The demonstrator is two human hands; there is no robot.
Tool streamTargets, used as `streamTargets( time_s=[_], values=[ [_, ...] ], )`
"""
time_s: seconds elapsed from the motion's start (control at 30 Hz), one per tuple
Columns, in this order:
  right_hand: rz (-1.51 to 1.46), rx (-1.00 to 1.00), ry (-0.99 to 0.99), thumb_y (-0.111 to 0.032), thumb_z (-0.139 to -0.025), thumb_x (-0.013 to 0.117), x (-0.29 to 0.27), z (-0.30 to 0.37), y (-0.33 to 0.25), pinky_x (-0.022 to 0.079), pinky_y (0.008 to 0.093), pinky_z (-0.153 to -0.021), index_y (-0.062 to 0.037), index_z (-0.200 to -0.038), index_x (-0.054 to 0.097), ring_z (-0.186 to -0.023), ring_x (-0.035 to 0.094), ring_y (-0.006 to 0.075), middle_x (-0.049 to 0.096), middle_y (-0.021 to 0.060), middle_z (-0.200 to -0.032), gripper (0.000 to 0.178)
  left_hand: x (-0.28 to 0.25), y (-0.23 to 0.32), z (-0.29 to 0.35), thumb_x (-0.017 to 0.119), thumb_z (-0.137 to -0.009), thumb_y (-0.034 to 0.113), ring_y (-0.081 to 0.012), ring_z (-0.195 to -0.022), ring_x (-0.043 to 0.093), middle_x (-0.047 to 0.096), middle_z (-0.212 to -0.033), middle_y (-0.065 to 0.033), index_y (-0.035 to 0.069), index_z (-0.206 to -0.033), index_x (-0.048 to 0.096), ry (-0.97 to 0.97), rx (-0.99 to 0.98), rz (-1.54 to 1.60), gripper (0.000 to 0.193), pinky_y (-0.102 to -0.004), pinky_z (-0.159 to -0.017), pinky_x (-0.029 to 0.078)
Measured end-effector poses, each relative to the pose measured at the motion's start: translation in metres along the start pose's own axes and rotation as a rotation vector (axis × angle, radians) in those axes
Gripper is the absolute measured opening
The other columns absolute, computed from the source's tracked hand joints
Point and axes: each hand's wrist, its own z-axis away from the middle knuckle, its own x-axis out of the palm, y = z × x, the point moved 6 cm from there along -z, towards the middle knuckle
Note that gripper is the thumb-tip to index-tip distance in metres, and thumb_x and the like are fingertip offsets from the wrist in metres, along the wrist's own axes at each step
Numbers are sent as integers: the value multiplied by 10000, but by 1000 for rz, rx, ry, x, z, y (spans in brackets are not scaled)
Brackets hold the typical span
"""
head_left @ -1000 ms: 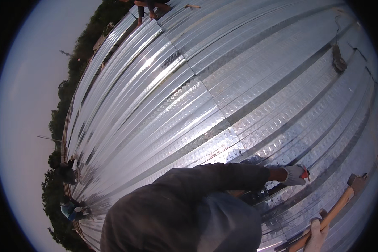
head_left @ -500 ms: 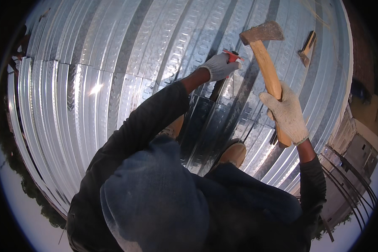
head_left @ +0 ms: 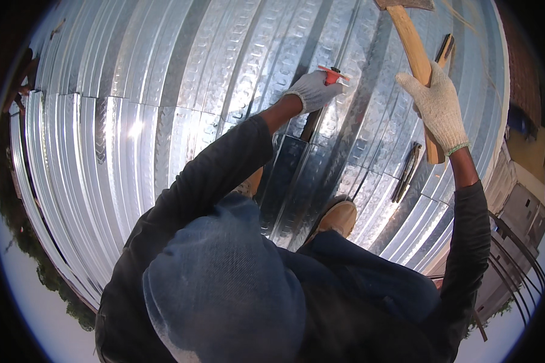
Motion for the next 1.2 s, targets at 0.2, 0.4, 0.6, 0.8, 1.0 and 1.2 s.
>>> streamTargets(
  time_s=[0.2, 0.4, 0.6, 0.8, 1.0, 1.2],
  values=[
    [558, -291, -394, -325, -927, 769, 50, -30, 32, 595, 525, -946, 63, -1218, 678, -1037, 772, 478, 775, 289, -1010, 493, 5, 16, 6, 677, -979, 560, -342, -971, 800, 790, -1010, -203, -38, -1163, 730, -32, 72, -58, 628, -431, -912, 601],
    [289, -53, -115, -250, -923, 733, 12, -51, 12, 603, 528, -945, 42, -1263, 697, -1024, 781, 461, 782, 296, -1025, 449, 5, -4, 0, 662, -985, 537, -369, -1008, 793, 794, -999, -201, -9, -1126, 737, 66, 76, -190, 569, -461, -940, 597],
    [596, -346, -307, -280, -948, 737, 66, -23, 45, 633, 492, -836, 25, -1293, 691, -911, 801, 428, 789, 267, -993, 463, 18, 7, 8, 634, -1007, 498, -373, -938, 776, 771, -930, -165, 101, -1140, 769, 93, 185, -186, 440, -456, -883, 613],
    [253, -113, -103, -293, -931, 765, 34, -54, 29, 615, 528, -917, 21, -1285, 694, -965, 785, 467, 789, 290, -1042, 478, 20, -26, -3, 636, -1021, 452, -340, -903, 779, 766, -892, -137, 133, -1151, 763, 144, 219, -448, 367, -435, -844, 623],
    [608, -250, -313, -282, -956, 726, 67, -8, 43, 600, 543, -932, -9, -1261, 713, -976, 780, 466, 786, 290, -1039, 409, 27, 2, 8, 645, -1016, 366, -318, -874, 775, 760, -924, -90, 171, -1093, 754, 85, 114, -294, 236, -443, -806, 635],
    [388, -296, -46, -176, -948, 716, 44, -41, 47, 612, 531, -871, -1, -1272, 680, -926, 789, 420, 779, 269, -990, 370, 26, -26, 5, 645, -971, 446, -449, -891, 756, 773, -957, -219, 89, -1005, 764, 109, 234, -352, 378, -530, -832, 621]
  ],
)
